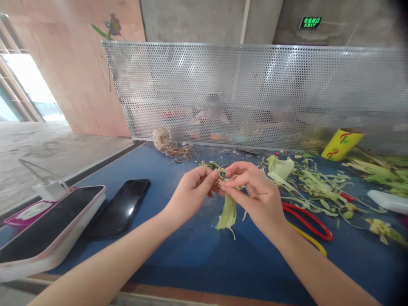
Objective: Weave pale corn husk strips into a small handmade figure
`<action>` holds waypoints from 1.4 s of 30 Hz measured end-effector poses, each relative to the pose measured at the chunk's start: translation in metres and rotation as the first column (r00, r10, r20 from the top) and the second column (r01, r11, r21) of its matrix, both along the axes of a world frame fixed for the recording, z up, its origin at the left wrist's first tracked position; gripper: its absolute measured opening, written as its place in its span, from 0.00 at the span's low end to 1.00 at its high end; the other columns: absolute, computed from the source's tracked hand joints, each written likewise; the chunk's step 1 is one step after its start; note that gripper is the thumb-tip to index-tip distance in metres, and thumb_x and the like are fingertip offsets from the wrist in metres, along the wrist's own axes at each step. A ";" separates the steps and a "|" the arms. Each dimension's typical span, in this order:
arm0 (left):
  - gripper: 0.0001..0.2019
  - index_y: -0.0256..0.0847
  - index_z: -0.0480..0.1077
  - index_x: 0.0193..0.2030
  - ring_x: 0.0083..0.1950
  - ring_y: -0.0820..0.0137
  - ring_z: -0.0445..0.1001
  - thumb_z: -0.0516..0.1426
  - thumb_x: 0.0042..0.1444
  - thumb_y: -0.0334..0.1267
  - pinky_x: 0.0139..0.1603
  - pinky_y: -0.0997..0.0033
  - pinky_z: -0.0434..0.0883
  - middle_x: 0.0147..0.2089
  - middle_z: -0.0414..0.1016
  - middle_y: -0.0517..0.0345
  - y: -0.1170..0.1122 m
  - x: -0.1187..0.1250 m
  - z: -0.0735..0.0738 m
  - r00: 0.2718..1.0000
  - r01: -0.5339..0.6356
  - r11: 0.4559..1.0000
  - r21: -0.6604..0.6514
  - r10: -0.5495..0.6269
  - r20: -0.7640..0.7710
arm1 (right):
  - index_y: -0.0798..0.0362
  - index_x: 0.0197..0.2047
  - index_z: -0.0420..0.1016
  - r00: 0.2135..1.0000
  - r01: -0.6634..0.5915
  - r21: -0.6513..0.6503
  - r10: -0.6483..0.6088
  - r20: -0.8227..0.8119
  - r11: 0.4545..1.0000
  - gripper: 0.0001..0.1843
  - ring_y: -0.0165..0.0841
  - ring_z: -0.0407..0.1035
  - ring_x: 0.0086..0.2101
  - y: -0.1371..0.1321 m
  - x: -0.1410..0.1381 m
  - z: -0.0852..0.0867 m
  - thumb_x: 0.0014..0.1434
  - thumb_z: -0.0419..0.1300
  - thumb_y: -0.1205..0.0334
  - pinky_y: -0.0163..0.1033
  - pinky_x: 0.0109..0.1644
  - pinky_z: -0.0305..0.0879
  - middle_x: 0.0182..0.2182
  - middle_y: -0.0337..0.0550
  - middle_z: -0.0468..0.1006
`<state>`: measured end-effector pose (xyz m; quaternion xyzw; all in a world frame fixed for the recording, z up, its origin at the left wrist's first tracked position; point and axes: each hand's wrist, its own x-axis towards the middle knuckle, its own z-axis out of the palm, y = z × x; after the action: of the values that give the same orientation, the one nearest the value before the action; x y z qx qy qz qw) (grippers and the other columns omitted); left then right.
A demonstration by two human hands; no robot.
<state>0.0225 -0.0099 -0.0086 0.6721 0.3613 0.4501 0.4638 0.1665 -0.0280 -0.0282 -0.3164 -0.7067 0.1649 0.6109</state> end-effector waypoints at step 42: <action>0.21 0.41 0.58 0.45 0.35 0.72 0.73 0.60 0.44 0.31 0.39 0.70 0.70 0.32 0.72 0.60 0.004 -0.010 -0.003 0.988 0.153 0.974 0.169 -0.146 -0.052 | 0.53 0.25 0.66 0.815 -0.531 -0.487 0.261 -0.517 0.694 0.06 0.31 0.69 0.39 0.009 0.003 0.000 0.49 0.60 0.63 0.36 0.35 0.68 0.45 0.42 0.69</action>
<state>0.0128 -0.0062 -0.0115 0.7438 0.2786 0.4302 0.4291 0.1691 -0.0190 -0.0281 -0.2903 -0.5224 0.5772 0.5564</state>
